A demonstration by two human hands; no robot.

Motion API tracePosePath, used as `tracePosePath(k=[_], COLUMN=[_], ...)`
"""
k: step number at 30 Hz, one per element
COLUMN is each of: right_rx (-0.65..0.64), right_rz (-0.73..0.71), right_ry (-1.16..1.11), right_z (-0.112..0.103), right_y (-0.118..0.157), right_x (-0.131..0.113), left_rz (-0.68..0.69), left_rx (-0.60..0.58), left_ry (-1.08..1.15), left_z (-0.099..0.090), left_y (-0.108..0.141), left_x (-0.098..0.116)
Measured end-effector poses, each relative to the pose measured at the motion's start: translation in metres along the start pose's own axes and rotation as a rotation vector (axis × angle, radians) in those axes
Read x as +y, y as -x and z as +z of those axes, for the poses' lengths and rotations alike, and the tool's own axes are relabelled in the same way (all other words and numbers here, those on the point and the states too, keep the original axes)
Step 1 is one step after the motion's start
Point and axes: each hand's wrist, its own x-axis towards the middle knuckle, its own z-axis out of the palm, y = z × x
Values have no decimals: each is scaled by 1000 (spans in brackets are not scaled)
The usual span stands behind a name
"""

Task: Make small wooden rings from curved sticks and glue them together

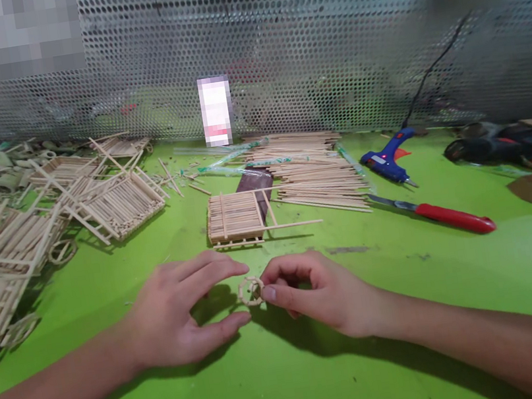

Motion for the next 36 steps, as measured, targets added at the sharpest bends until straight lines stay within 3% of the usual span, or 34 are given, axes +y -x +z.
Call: tracePosePath(k=[8,19,28,32,36], right_rx=[11,-1,-13,-4,-7], right_rz=[17,21,23,27,29], right_ry=[16,42,96,99,92], right_z=[-1,-3,-5,-6,-6], right_y=[0,1,-1,-2,-2], right_x=[-1,1,7,8,7], left_rz=[43,25,25,-35,-156], left_rx=[34,74,-21,19,34], left_ry=[-137,-140,-149,-39,230], left_z=[-5,-6,-2,-1,-3], left_y=[0,5,3,2,0], left_x=[-2,-10,-12,-14,-11])
